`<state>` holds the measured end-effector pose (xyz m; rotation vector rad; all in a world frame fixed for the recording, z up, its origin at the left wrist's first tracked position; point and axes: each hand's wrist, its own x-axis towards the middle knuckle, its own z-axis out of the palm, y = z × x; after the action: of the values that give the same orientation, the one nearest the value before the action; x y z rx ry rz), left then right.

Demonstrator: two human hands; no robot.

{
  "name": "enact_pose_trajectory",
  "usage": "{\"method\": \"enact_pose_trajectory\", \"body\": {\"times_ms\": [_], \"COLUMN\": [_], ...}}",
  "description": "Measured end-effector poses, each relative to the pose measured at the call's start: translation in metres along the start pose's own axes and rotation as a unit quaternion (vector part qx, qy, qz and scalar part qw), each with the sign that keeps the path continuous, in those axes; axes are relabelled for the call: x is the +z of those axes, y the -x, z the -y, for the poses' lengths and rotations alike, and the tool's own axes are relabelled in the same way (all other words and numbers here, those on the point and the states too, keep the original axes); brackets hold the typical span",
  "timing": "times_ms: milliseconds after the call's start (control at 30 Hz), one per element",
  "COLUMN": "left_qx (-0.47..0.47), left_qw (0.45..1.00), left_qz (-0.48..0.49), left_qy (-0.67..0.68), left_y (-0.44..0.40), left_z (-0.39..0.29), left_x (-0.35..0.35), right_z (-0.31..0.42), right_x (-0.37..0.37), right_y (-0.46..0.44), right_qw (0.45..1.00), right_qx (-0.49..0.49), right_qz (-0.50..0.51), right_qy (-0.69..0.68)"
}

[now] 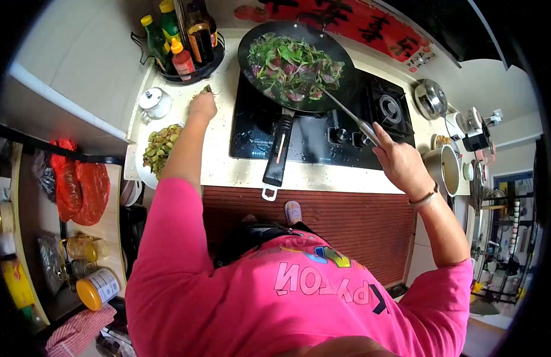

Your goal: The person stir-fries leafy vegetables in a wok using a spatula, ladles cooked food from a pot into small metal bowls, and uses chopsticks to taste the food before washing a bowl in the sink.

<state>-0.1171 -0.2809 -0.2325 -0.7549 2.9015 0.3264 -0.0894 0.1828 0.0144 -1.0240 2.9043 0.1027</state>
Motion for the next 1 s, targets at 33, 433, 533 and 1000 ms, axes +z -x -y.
{"method": "enact_pose_trajectory", "body": {"times_ms": [33,433,533,1000], "left_qx": [0.002,0.106,0.087,0.084], "left_qw": [1.0,0.986,0.975,0.973], "left_qz": [0.007,-0.129,-0.185,-0.02], "left_qy": [-0.006,0.019,0.09,0.215], "left_y": [0.0,-0.011,0.018,0.241], "left_z": [0.004,0.023,0.01,-0.126], "left_x": [0.001,0.04,0.019,-0.119], "right_z": [-0.003,-0.067,-0.075,-0.16], "right_x": [0.002,-0.043,-0.006,-0.053], "right_y": [-0.004,-0.034,-0.058,-0.144], "right_qw": [0.999,0.856,0.773,0.987], "right_qx": [0.005,0.201,0.228,-0.018], "right_qz": [0.01,-0.001,0.016,-0.043], "right_qy": [-0.03,-0.476,-0.592,-0.153]}}
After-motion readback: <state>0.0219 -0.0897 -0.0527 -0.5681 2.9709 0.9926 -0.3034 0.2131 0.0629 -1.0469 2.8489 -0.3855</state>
